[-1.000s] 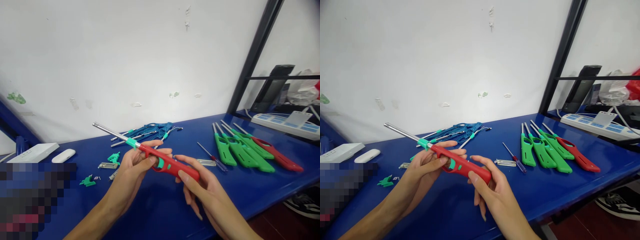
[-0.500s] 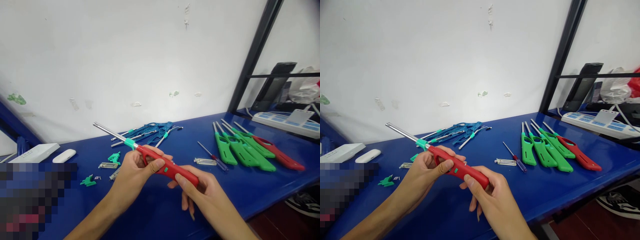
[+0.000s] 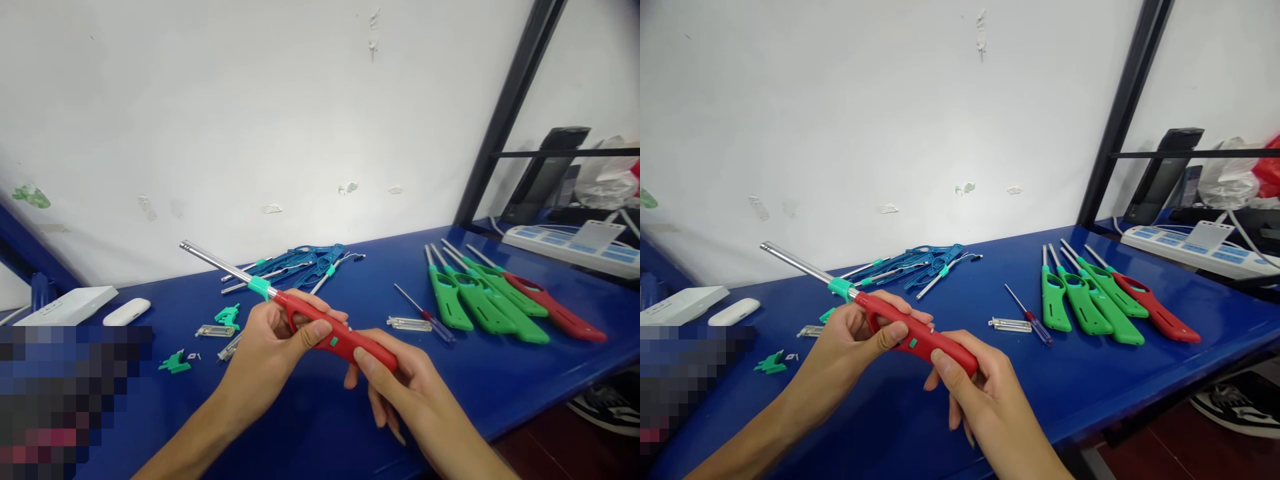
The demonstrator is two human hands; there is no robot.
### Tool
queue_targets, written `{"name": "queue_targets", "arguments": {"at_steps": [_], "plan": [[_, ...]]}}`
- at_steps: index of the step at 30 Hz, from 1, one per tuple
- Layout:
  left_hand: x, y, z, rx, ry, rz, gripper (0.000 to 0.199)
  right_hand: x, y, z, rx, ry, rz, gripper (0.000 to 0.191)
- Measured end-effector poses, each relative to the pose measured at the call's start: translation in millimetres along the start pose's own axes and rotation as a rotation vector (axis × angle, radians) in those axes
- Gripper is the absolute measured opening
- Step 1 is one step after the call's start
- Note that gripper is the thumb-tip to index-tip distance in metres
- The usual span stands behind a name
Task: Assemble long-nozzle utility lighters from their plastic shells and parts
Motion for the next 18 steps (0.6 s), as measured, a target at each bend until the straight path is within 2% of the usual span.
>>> {"name": "queue_targets", "arguments": {"at_steps": [10,14,18], "plan": [[-4.6,0.7,3.3,0.023,-0.036,-0.047,0.028,-1.8,2.1,6.2,0.019,-0.012,-0.010,0.046],[-4.4,-4.9,2.6,-0.065,-0.068,-0.174,0.044,-4.1,1.1,9.9,0.065,-0.004,-0.031,0.043],[-1.4,-24.5,-2.2,-0.106,-0.020,-0.379,0.049,-2.5,-1.5,6.2,0.084,0.002,-0.047,0.046]]}}
Point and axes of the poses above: each hand's wrist, its own x-axis towards the middle knuckle, its own y-axis out of the palm, z = x × y, the point moved 6 cm from there along x, towards the middle knuckle, and after that the axes turned 12 degrees about y, right-handed, at the moved point
